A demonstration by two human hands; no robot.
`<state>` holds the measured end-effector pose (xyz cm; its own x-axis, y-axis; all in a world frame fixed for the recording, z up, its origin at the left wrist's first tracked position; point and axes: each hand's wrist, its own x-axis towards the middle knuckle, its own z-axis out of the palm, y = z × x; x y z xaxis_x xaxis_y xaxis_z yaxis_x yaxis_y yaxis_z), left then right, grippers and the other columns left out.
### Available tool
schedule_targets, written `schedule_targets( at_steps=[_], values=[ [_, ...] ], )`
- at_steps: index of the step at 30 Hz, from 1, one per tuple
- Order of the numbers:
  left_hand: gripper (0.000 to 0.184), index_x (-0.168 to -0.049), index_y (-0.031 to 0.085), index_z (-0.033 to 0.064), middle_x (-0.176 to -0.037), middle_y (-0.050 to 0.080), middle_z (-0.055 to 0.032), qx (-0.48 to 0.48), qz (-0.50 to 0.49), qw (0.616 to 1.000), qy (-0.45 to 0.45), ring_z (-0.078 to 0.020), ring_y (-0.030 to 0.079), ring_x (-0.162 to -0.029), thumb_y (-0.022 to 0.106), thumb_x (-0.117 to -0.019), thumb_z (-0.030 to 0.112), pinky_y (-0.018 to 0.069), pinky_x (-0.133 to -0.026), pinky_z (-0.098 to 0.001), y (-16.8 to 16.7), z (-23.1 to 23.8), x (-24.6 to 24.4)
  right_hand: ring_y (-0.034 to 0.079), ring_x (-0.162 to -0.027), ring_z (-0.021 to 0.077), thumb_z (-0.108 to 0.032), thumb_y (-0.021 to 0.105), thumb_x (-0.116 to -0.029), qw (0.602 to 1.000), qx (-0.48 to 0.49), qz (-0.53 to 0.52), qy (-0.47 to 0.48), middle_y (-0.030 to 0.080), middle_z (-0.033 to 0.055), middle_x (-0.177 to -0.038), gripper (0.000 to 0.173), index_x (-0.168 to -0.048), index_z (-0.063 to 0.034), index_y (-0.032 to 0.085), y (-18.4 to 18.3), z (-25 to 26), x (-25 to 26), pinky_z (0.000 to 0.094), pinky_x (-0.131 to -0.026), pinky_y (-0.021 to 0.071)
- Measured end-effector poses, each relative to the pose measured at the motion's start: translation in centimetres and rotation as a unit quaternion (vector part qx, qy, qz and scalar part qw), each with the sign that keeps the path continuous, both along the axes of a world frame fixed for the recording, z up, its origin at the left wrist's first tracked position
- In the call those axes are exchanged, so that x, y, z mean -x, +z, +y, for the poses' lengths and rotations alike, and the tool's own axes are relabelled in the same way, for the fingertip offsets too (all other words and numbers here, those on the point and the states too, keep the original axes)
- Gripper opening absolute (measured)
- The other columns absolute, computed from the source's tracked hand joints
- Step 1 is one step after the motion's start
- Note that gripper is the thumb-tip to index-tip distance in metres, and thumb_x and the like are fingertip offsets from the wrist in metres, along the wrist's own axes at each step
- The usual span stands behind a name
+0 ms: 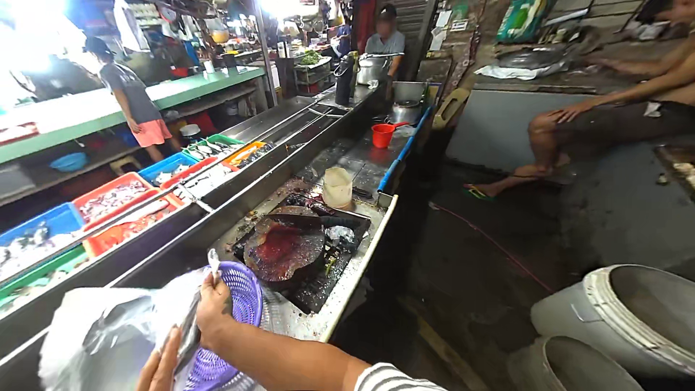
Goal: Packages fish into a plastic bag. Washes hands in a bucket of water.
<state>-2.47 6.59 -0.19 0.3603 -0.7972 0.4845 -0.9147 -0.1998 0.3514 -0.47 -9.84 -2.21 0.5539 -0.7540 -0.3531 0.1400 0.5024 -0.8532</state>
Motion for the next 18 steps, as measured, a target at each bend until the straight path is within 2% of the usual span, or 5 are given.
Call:
schedule_targets(
  at_steps=[6,9,11,14,18],
  values=[
    [0.072,-0.150,0.045,-0.0075,-0.149,0.048,-0.0339,0.064,0.066,0.992,0.081,-0.0414,0.052,-0.137,0.057,-0.0789,0.003,0.0466,-0.110,-0.0458,-1.9,-2.4,-0.3,0.051,-0.130,0.0364,-0.019,0.057,-0.1004,0.920,0.370,0.103,-0.073,0.061,0.0185,-0.135,0.027,-0.111,-0.0074,0.078,-2.7,0.3,0.2,0.0532,-0.110,0.0396],
    [0.077,-0.151,0.048,0.0000,-0.150,0.052,-0.0240,0.075,0.141,0.982,0.099,-0.0240,0.065,-0.108,0.059,-0.0751,0.003,0.0554,-0.080,-0.0377,-3.0,-3.2,0.0,0.043,-0.139,0.0409,-0.028,0.055,-0.0995,0.862,0.472,0.184,0.011,0.057,0.0171,-0.143,0.029,-0.112,-0.0199,0.080,-3.8,-0.1,1.0,0.0590,-0.115,0.0332],
    [0.078,-0.150,0.048,0.0013,-0.148,0.054,-0.0181,0.147,0.252,0.950,0.108,-0.0109,0.062,-0.085,0.061,-0.0725,-0.001,0.0502,-0.061,-0.0281,-4.1,-4.1,-0.7,0.037,-0.144,0.0428,-0.033,0.052,-0.1009,0.836,0.492,0.229,0.079,0.053,0.0178,-0.148,0.032,-0.118,-0.0232,0.078,-4.1,-0.7,1.6,0.0646,-0.118,0.0249],
    [0.085,-0.149,0.042,-0.0015,-0.141,0.056,-0.0143,0.202,0.412,0.878,0.135,-0.0124,0.061,-0.113,0.060,-0.0666,-0.004,0.0565,-0.084,-0.0305,-6.0,-3.9,-2.8,0.038,-0.140,0.0431,-0.042,0.047,-0.1046,0.822,0.449,0.296,0.188,0.048,0.0175,-0.151,0.037,-0.124,-0.0277,0.074,-4.9,-1.1,2.9,0.0678,-0.109,0.0314],
    [0.087,-0.151,0.036,0.0072,-0.112,0.065,-0.0180,0.058,0.380,0.897,0.219,-0.0194,0.066,-0.078,0.075,-0.0734,0.008,0.0570,-0.067,-0.0406,-6.9,-2.8,-4.9,0.051,-0.132,0.0422,-0.038,0.046,-0.1075,0.815,0.397,0.309,0.286,0.056,0.0234,-0.140,0.040,-0.130,-0.0157,0.070,-7.0,-2.0,4.3,0.0631,-0.104,0.0451]
  ],
)
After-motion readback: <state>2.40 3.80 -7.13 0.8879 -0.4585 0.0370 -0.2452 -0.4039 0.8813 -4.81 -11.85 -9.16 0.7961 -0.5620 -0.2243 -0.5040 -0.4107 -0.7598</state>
